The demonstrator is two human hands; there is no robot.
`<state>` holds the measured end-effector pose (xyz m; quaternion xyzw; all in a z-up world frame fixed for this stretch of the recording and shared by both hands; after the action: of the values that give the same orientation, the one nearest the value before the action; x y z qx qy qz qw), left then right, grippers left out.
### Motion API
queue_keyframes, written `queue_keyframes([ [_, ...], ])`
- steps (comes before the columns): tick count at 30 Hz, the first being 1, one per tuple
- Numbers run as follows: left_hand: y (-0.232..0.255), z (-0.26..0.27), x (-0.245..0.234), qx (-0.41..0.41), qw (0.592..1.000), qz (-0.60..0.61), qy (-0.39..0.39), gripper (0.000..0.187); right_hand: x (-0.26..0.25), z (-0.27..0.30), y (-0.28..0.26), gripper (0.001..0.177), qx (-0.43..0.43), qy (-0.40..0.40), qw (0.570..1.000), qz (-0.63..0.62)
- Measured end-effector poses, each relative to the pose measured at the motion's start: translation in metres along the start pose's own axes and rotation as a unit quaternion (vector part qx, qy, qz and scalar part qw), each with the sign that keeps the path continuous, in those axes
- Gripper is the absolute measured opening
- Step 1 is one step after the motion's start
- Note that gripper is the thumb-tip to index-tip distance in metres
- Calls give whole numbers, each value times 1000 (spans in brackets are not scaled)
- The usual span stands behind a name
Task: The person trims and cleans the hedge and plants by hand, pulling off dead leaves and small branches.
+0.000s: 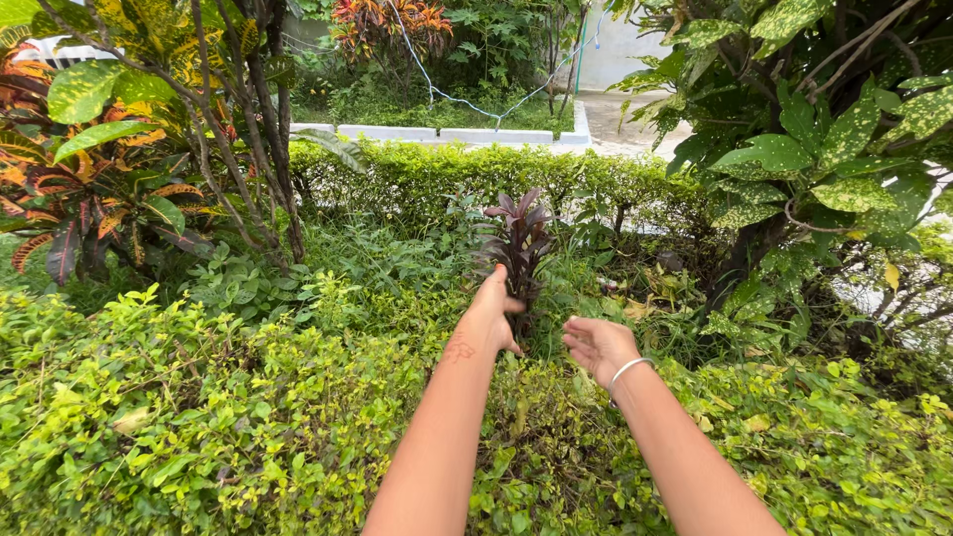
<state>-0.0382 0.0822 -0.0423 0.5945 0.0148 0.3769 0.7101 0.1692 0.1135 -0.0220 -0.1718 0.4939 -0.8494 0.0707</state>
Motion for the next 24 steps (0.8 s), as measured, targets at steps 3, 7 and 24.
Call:
queue_keyframes([
  [3, 29, -20, 14, 240, 964, -114, -3, 44, -3, -14, -13, 29, -77, -3, 997, 27],
  [7, 42, 45, 35, 279, 906, -312, 55, 37, -5, -28, -22, 17, -138, 16, 986, 94],
  [24, 3, 200, 55, 517, 693, -498, 73, 30, 0, 72, 17, 24, -404, -35, 726, 556],
])
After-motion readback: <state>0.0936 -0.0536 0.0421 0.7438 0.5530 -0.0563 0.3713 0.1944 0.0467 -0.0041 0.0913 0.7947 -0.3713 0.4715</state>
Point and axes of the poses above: each hand's wrist, its own z-axis away from the middle knuckle, its own x-axis out of the palm, y = z × x, the point moved 10 cm from there along -z, towards the middle knuckle, and after that the axes turned 9 degrees about x, right-handed, at the moved point
